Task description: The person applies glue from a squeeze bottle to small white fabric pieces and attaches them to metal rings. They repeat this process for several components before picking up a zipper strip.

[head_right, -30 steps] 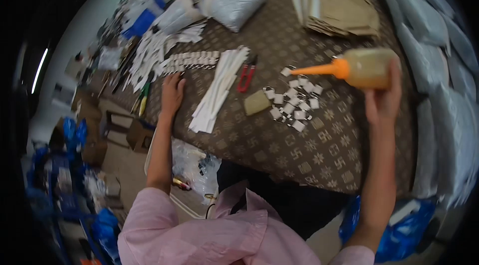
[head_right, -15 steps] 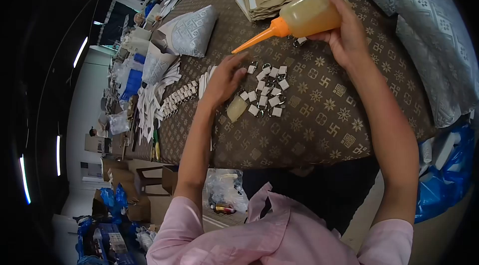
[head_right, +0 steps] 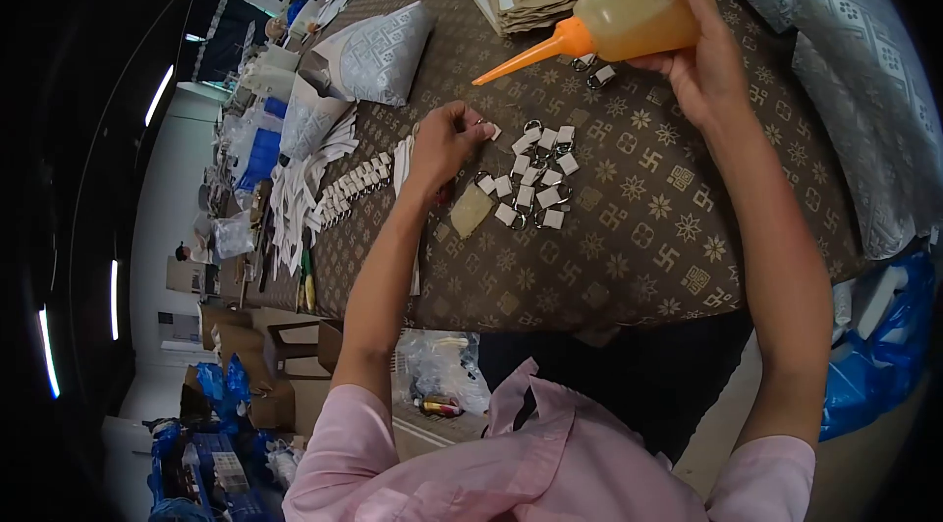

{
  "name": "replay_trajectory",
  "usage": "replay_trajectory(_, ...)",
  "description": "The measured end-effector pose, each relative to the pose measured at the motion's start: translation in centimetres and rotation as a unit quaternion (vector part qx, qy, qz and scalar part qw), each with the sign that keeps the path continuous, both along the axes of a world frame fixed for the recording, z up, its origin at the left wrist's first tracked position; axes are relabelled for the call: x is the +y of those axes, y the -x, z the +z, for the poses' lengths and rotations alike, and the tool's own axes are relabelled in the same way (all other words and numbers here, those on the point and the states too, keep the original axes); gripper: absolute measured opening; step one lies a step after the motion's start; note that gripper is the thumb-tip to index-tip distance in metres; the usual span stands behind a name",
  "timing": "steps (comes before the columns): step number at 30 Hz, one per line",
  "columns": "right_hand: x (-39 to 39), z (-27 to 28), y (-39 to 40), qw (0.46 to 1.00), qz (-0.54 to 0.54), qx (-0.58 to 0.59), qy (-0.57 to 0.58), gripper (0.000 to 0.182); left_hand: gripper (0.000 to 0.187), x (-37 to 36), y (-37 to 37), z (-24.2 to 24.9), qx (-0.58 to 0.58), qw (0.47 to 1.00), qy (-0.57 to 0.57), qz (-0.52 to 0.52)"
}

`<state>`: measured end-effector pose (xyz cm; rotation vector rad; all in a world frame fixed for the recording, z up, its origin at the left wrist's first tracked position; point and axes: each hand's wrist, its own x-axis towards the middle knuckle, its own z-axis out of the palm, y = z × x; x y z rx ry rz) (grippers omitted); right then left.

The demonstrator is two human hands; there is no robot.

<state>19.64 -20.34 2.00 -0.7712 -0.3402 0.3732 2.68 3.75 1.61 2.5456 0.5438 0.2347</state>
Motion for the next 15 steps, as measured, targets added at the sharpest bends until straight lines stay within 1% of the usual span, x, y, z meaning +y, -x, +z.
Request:
replay_trajectory(2, 0.0, -0.1, -0.2, 1.000, 0.026, -0.009, 0.007, 0.048, 0.020, -0.1, 0.2, -0.8, -0.015, 0.999, -0.002, 0.028)
replay_trajectory(4, 0.2, 0.0, 0.1, 0.999, 0.025, -0.013, 0.020, 0.047, 0.014, -0.2, 0.3, -1.5, -0.087, 0.994, -0.066, -0.001)
replay_trajectory(6, 0.1, 0.3, 0.4, 0.999, 0.020, -0.016, 0.036, 0.046, 0.013, 0.0, 0.6, -2.0, -0.105, 0.993, -0.047, 0.000)
replay_trajectory(7, 0.2, 0.5, 0.6, 0.999, -0.003, -0.006, 0.038, 0.045, 0.013, -0.1, 0.8, -2.1, -0.116, 0.993, -0.034, -0.004)
replay_trajectory(8, 0.3, 0.6, 0.8, 0.999, -0.024, 0.006, 0.041, 0.045, 0.013, 0.0, 0.9, -2.2, -0.120, 0.993, -0.023, 0.002)
replay_trajectory(10, 0.1, 0.6, 0.8, 0.999, -0.013, 0.003, 0.045, 0.043, 0.016, 0.1, 1.4, -2.1, -0.097, 0.995, -0.027, -0.025)
replay_trajectory(11, 0.1, 0.6, 0.9, 0.999, -0.008, 0.001, 0.035, 0.041, 0.018, -0.2, 1.7, -1.8, -0.088, 0.995, -0.034, -0.021)
replay_trajectory(12, 0.2, 0.5, 1.0, 0.999, 0.004, 0.000, 0.048, 0.041, 0.018, -0.1, 1.8, -2.0, -0.089, 0.996, -0.022, -0.007)
replay_trajectory(14, 0.2, 0.7, 1.3, 1.000, 0.003, -0.018, 0.022, 0.039, 0.019, 0.2, 1.7, -2.3, -0.103, 0.991, -0.077, -0.034)
replay_trajectory(15, 0.2, 0.7, 1.4, 0.999, 0.012, -0.022, 0.034, 0.039, 0.019, 0.1, 1.7, -2.3, -0.107, 0.992, -0.063, -0.032)
